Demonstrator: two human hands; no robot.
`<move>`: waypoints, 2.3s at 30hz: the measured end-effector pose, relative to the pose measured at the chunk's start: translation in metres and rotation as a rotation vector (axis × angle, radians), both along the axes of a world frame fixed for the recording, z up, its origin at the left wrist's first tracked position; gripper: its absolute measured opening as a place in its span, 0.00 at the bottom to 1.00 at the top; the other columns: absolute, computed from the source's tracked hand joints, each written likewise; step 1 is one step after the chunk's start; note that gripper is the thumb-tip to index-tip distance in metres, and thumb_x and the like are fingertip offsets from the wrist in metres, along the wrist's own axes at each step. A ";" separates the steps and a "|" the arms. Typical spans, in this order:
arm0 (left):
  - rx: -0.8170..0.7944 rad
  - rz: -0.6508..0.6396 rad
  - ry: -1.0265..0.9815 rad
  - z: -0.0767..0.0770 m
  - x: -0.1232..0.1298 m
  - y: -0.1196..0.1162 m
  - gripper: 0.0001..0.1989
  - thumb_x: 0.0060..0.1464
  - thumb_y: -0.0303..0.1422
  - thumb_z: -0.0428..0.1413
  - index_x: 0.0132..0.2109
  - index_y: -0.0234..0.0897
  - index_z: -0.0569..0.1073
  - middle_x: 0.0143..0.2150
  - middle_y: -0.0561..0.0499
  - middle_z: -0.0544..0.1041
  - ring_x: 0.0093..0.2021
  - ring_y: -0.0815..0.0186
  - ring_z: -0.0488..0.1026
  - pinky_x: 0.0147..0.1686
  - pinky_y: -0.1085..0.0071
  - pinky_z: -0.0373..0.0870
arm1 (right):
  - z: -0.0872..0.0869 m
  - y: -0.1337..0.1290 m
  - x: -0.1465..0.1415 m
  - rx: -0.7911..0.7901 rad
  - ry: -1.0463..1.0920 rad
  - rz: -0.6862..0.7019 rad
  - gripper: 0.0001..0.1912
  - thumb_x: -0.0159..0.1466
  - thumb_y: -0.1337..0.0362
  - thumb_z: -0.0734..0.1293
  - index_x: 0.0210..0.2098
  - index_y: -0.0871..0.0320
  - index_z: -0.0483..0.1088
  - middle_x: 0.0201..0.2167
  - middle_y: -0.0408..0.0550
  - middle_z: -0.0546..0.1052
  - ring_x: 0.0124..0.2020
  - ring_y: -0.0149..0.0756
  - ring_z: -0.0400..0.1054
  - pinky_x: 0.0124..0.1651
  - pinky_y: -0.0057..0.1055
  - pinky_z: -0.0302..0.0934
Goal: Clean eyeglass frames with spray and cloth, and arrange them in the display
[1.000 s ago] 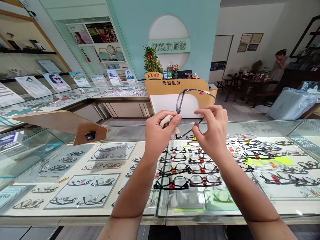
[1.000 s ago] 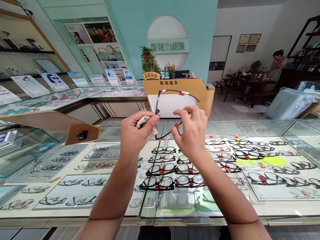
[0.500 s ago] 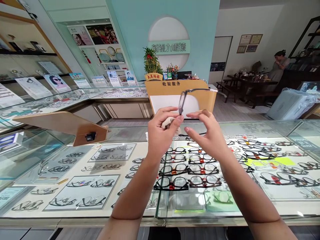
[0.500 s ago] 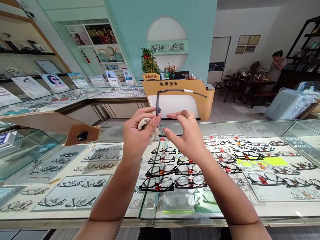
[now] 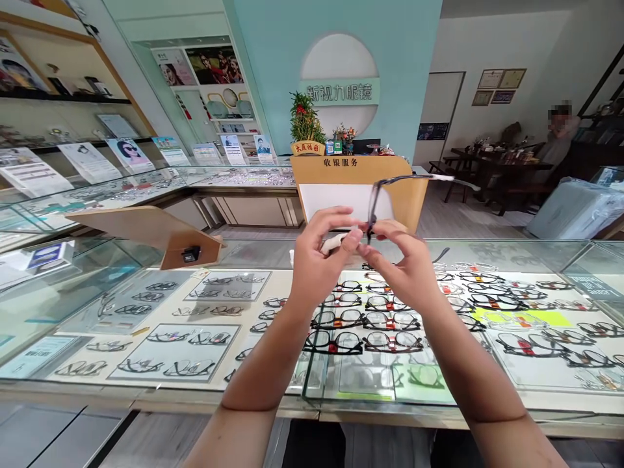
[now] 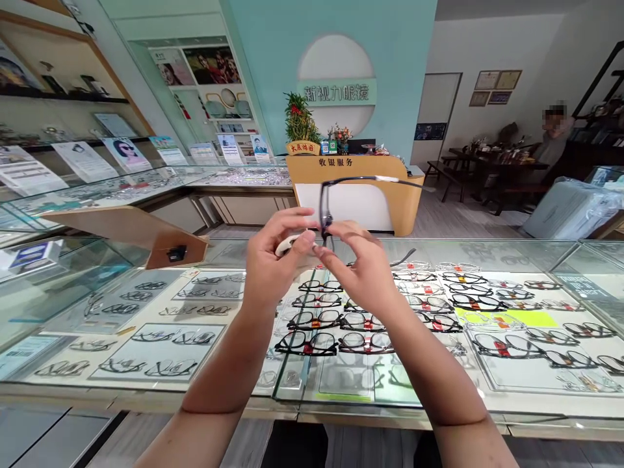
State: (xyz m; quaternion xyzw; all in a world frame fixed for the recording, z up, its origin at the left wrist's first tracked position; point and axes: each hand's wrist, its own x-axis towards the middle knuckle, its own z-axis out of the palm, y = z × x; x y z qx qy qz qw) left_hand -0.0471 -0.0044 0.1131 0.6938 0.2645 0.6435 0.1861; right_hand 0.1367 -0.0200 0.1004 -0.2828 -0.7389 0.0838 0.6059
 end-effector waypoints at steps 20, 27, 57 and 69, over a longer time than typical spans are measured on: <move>-0.596 0.892 0.257 -0.185 -0.128 0.132 0.39 0.59 0.52 0.69 0.71 0.42 0.73 0.73 0.29 0.64 0.76 0.38 0.58 0.73 0.45 0.60 | -0.120 0.035 0.041 0.166 -0.184 -0.418 0.16 0.77 0.58 0.69 0.61 0.50 0.82 0.57 0.58 0.86 0.58 0.53 0.80 0.61 0.54 0.74; -0.723 0.816 0.380 -0.202 -0.133 0.144 0.25 0.58 0.46 0.69 0.58 0.40 0.79 0.70 0.32 0.69 0.74 0.36 0.59 0.70 0.44 0.63 | -0.124 0.040 0.043 0.187 -0.187 -0.441 0.16 0.77 0.57 0.69 0.60 0.51 0.82 0.56 0.58 0.86 0.56 0.53 0.81 0.60 0.53 0.76; -0.696 -0.631 -0.197 -0.113 -0.031 0.041 0.41 0.57 0.78 0.40 0.31 0.42 0.64 0.32 0.47 0.64 0.34 0.58 0.67 0.28 0.62 0.65 | -0.116 0.021 0.017 -0.317 0.053 0.097 0.26 0.77 0.40 0.65 0.43 0.53 0.85 0.40 0.49 0.82 0.41 0.42 0.74 0.48 0.40 0.68; -0.474 -0.231 0.083 -0.128 -0.024 0.044 0.35 0.60 0.70 0.51 0.33 0.40 0.70 0.33 0.49 0.68 0.34 0.63 0.64 0.28 0.68 0.59 | -0.117 0.013 0.004 -0.507 0.052 0.283 0.27 0.72 0.36 0.69 0.38 0.53 0.86 0.36 0.47 0.82 0.40 0.41 0.70 0.47 0.38 0.64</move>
